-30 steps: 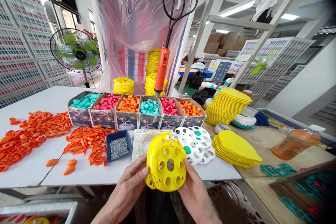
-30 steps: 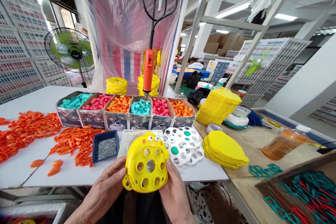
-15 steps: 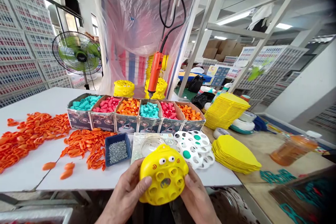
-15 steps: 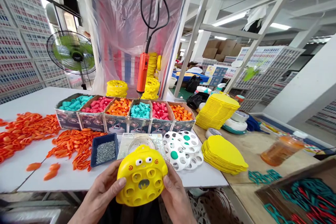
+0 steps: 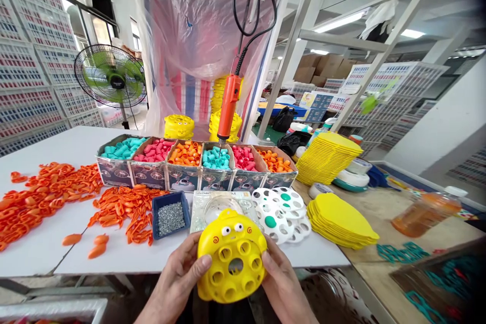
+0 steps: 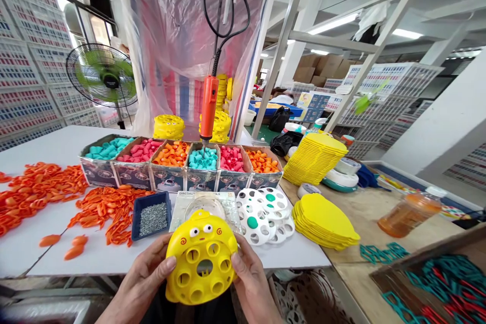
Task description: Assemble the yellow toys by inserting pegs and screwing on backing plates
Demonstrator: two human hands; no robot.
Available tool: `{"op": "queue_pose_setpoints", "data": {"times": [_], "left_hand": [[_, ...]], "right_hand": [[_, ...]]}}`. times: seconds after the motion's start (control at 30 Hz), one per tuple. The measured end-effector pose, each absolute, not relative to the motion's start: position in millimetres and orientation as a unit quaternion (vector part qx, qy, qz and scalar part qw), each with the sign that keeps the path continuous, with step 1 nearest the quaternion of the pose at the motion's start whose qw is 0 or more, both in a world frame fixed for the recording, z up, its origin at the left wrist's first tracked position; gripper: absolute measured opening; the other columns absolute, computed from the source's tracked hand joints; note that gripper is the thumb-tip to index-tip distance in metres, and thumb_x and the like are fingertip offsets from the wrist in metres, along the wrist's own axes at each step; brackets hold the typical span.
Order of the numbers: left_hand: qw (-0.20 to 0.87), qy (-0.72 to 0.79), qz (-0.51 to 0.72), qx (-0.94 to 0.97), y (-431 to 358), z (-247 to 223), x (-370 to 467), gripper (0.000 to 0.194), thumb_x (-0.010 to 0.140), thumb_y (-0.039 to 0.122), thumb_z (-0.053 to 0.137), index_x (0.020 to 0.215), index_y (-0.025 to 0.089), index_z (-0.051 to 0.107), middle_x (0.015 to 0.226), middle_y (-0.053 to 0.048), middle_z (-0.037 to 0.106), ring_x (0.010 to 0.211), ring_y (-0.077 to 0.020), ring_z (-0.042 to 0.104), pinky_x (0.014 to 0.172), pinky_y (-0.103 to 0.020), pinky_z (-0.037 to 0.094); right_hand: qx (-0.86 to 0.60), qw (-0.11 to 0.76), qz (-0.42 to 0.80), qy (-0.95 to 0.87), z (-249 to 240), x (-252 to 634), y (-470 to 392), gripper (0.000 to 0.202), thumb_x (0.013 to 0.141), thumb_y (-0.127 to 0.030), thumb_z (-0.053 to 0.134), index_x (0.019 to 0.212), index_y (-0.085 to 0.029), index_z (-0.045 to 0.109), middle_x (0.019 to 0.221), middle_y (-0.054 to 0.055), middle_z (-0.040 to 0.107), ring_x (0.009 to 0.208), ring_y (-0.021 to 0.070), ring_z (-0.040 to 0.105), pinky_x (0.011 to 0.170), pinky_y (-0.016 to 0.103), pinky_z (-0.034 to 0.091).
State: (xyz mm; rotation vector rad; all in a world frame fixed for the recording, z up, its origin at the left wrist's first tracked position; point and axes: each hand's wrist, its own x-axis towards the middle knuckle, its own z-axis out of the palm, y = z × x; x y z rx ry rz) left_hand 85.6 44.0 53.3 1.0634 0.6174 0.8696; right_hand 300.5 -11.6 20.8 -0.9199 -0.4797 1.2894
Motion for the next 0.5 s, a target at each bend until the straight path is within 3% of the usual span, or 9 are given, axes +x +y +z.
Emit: {"op": "queue_pose_setpoints", "data": {"times": [0.23,0.5], "left_hand": [[0.783,0.269,0.405,0.388,38,58,84,0.052,0.081,0.039,0.082,0.130,0.026,0.067,0.131,-0.010,0.072,0.123,-0.0336,0.063,0.099,-0.038,0.053],[0.803,0.285,0.416,0.318,30,59,85,0.059,0.066,0.039,0.093,0.120,0.021,0.075,0.112,-0.012,0.080,0.109,-0.0369,0.072,0.096,-0.046,0.056]], "right_hand": [[-0.445,0.661,0.577,-0.180,25,282,-15,0.054,0.070,-0.047,0.089,0.118,-0.029,0.072,0.131,0.008,0.070,0.121,0.0356,0.063,0.092,0.044,0.055],[-0.460,0.647,0.584,-0.167,19,275,-17,0.051,0.068,-0.047,0.090,0.115,-0.032,0.074,0.127,0.006,0.073,0.119,0.0359,0.065,0.093,0.045,0.056]]}}
